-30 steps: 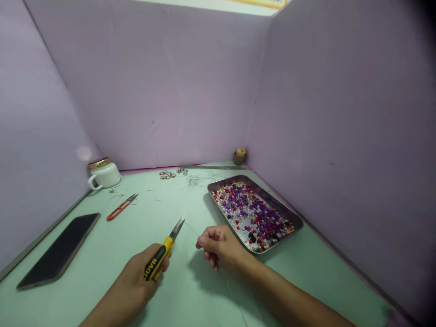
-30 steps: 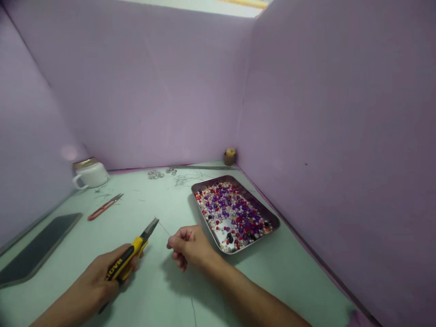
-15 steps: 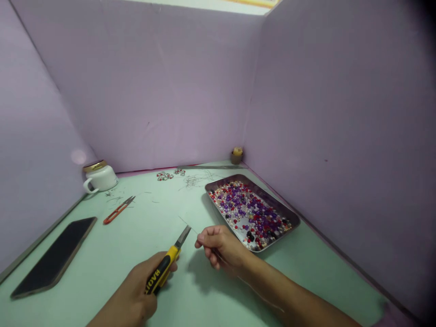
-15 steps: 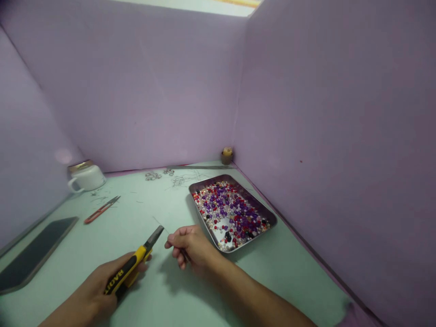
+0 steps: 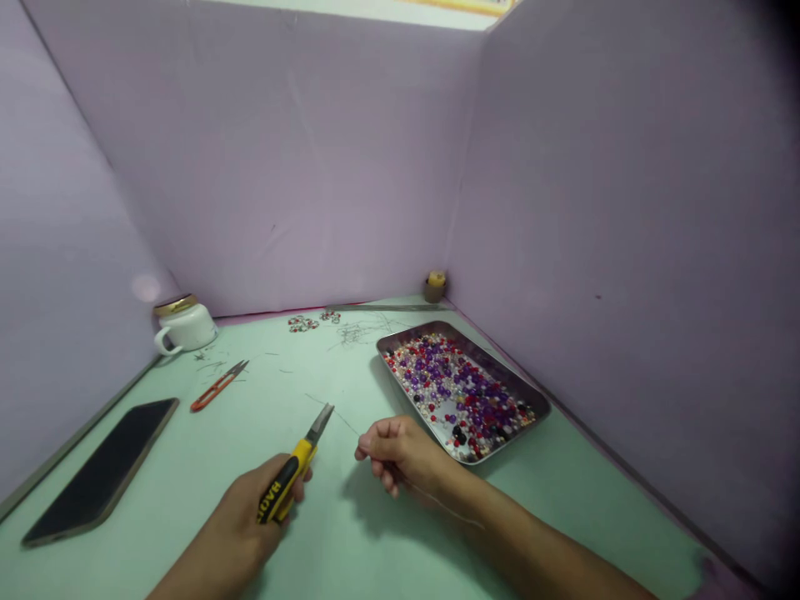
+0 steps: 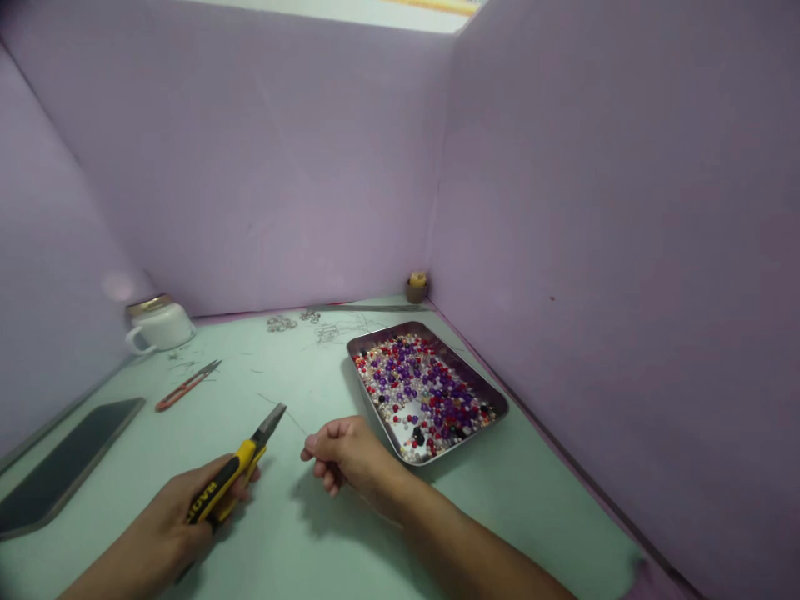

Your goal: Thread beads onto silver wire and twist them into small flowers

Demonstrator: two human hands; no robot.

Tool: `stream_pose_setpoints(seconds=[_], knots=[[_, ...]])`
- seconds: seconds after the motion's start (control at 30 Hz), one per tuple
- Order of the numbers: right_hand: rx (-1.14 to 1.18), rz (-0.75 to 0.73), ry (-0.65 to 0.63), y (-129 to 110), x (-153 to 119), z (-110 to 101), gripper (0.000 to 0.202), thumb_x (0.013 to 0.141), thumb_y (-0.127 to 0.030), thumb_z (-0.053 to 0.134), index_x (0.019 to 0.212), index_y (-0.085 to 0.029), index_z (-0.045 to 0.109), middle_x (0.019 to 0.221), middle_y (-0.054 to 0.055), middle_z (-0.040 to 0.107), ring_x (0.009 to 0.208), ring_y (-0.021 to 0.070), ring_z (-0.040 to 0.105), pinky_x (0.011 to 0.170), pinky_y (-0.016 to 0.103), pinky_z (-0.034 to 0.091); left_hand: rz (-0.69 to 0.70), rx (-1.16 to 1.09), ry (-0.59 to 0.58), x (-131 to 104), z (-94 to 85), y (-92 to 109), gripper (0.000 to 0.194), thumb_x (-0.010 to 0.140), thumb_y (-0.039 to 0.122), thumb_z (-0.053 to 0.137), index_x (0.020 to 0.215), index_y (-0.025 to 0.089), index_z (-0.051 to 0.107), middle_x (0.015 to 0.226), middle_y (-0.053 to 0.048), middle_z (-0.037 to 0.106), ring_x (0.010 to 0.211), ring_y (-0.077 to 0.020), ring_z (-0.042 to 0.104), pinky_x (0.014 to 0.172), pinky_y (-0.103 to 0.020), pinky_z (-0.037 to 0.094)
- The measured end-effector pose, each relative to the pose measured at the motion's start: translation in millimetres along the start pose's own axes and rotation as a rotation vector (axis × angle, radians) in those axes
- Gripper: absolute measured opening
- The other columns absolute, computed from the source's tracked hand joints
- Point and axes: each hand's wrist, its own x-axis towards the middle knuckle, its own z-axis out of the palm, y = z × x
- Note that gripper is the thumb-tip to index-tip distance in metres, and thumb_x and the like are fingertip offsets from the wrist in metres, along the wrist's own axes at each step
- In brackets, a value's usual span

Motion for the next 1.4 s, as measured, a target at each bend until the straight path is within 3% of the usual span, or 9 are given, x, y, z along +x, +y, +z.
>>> stream_pose_setpoints(seconds=[0.13, 0.37, 0.5, 0.6, 0.67, 0.73, 0.87, 1.03, 1.4], knots=[[-0.070, -0.043, -0.002, 1, 0, -2, 0.025, 0.063, -0.035, 0.062, 0.062, -0.011, 0.055, 0.040, -0.006, 0.048, 0.027, 0.0030, 0.038, 0.028, 0.015, 0.028, -0.007, 0.003, 0.027, 3, -3.5, -2, 0.030, 0.045, 0.005, 0.035, 0.069, 0.019, 0.046, 0.066, 0.003, 0.049, 0.060, -0.0130, 0.042, 0.054, -0.022, 0.032], [-0.188, -0.036, -0.011, 3, 3, -3, 0.018, 0.062, -0.029, 0.061, 0.062, -0.012, 0.055, 0.043, -0.005, 0.050, 0.030, 0.0043, 0.041, 0.030, 0.016, 0.033, -0.028, -0.050, 0.092, 6, -9.4, -1, 0.024, 0.044, 0.009, 0.037, 0.064, 0.019, 0.045, 0.071, 0.001, 0.053, 0.058, -0.0128, 0.042, 0.052, -0.022, 0.033], [-0.341, -0.066, 0.053, 8, 7, -4, 0.018, 0.066, -0.030, 0.059, 0.067, -0.013, 0.057, 0.047, -0.003, 0.051, 0.035, 0.0058, 0.044, 0.036, 0.019, 0.036, -0.023, -0.065, 0.079, 8, -11.4, -4, 0.023, 0.042, 0.012, 0.036, 0.062, 0.019, 0.044, 0.070, 0.001, 0.052, 0.057, -0.0130, 0.042, 0.051, -0.023, 0.033], [-0.574, -0.243, 0.172, 9, 6, -4, 0.031, 0.067, -0.036, 0.060, 0.088, -0.013, 0.060, 0.070, 0.004, 0.061, 0.058, 0.0116, 0.056, 0.053, 0.024, 0.043, -0.030, 0.003, 0.107, 12, -15.1, -13, 0.023, 0.044, 0.012, 0.038, 0.065, 0.019, 0.045, 0.062, 0.003, 0.048, 0.055, -0.0132, 0.041, 0.049, -0.023, 0.031], [-0.747, -0.371, 0.251, 8, 3, -3, 0.039, 0.069, -0.039, 0.058, 0.100, -0.015, 0.058, 0.091, 0.009, 0.061, 0.073, 0.0150, 0.057, 0.064, 0.026, 0.043, -0.054, 0.048, 0.139, 15, -19.2, -20, 0.020, 0.046, 0.011, 0.039, 0.064, 0.019, 0.045, 0.059, 0.003, 0.046, 0.055, -0.0135, 0.041, 0.049, -0.023, 0.030], [-0.868, -0.429, 0.269, 8, -1, -2, 0.040, 0.072, -0.038, 0.055, 0.104, -0.015, 0.056, 0.099, 0.010, 0.059, 0.078, 0.0163, 0.056, 0.068, 0.028, 0.042, -0.096, 0.018, 0.147, 17, -23.1, -24, 0.020, 0.046, 0.010, 0.040, 0.063, 0.019, 0.046, 0.059, 0.003, 0.046, 0.056, -0.0135, 0.042, 0.050, -0.023, 0.031], [-1.059, -0.455, 0.249, 12, -3, -1, 0.036, 0.075, -0.031, 0.051, 0.107, -0.016, 0.053, 0.096, 0.009, 0.059, 0.079, 0.0161, 0.055, 0.069, 0.026, 0.039, -0.185, -0.147, 0.151, 18, -26.0, -22, 0.026, 0.041, 0.009, 0.041, 0.065, 0.018, 0.049, 0.062, 0.001, 0.048, 0.057, -0.0142, 0.046, 0.048, -0.023, 0.033], [-1.296, -0.473, 0.214, 19, 2, -4, 0.023, 0.078, -0.024, 0.044, 0.093, -0.017, 0.060, 0.085, 0.006, 0.062, 0.077, 0.0158, 0.054, 0.066, 0.024, 0.035, -0.219, -0.204, 0.199, 17, -23.8, -15, 0.021, 0.041, 0.010, 0.047, 0.060, 0.017, 0.049, 0.063, 0.000, 0.052, 0.063, -0.0175, 0.051, 0.048, -0.025, 0.036], [-1.396, -0.505, 0.206, 19, 4, -4, 0.021, 0.077, -0.023, 0.044, 0.084, -0.018, 0.063, 0.081, 0.004, 0.063, 0.073, 0.0148, 0.054, 0.061, 0.024, 0.032, -0.226, -0.226, 0.185, 15, -24.6, -15, 0.023, 0.041, 0.009, 0.047, 0.062, 0.017, 0.052, 0.064, -0.001, 0.054, 0.064, -0.0185, 0.053, 0.051, -0.027, 0.038]])
